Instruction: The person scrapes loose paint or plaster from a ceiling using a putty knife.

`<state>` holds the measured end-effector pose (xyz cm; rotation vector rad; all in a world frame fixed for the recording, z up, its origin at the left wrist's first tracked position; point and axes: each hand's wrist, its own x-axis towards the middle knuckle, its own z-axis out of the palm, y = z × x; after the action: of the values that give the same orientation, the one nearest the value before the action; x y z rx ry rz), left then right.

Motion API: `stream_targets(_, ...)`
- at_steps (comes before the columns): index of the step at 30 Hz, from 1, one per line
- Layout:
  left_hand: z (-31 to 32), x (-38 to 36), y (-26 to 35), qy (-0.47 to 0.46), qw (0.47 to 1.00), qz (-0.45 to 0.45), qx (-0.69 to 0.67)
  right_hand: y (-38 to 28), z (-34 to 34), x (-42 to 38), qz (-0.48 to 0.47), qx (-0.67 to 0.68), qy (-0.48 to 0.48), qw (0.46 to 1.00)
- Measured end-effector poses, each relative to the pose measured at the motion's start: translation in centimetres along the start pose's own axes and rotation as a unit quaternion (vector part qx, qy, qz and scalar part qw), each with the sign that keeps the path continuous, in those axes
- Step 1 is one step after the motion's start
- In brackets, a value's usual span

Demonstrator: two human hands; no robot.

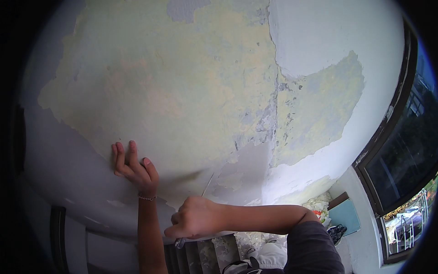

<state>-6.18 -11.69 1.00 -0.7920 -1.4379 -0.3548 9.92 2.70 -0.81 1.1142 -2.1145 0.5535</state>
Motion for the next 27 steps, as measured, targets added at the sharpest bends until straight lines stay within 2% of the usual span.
stream_targets(1,0.0,0.0,0.0,-0.002,1.0,-0.005,-0.002,0.5,0.2,-0.4,0.022,0.003,0.014,1.0)
stream_targets(2,-0.1,-0.1,0.0,-0.002,1.0,-0.01,-0.003,0.8,0.3,-0.3,0.033,-0.024,-0.019,0.999)
stream_targets(6,0.4,0.1,-0.2,0.015,1.0,-0.007,-0.009,-1.6,-0.5,0.1,-0.028,0.02,-0.004,0.999)
stream_targets(9,-0.1,-0.6,-0.2,0.005,1.0,-0.005,-0.011,0.0,-1.1,-0.1,-0.002,0.022,0.003,1.0)
stream_targets(10,-0.2,-0.5,-0.1,0.001,1.0,-0.006,-0.008,0.9,0.1,-0.3,0.025,-0.01,-0.029,0.999)
stream_targets(14,-0.2,-0.1,0.0,-0.008,1.0,0.0,0.003,-3.6,1.0,0.4,-0.087,-0.045,-0.019,0.995)
stream_targets(17,-0.5,0.1,0.2,-0.014,1.0,-0.005,-0.002,-0.8,1.0,-0.7,-0.024,-0.053,-0.036,0.998)
stream_targets(18,-0.7,-0.2,0.1,-0.015,1.0,-0.004,-0.005,0.7,0.7,-0.9,0.031,-0.063,-0.062,0.996)
stream_targets(22,0.0,-0.3,-0.2,0.008,1.0,-0.01,-0.004,-2.4,0.6,-0.1,-0.029,-0.058,-0.044,0.997)
stream_targets(25,0.0,-0.2,-0.1,0.005,1.0,-0.013,-0.004,-0.1,0.4,-0.9,0.033,-0.017,-0.064,0.997)
stream_targets(26,-0.1,-0.2,0.0,0.002,1.0,-0.013,-0.005,1.0,1.5,-1.4,0.037,-0.068,-0.114,0.99)
stream_targets(27,0.0,-0.2,0.1,0.004,1.0,-0.015,-0.004,0.7,1.4,-1.2,0.019,-0.064,-0.103,0.992)
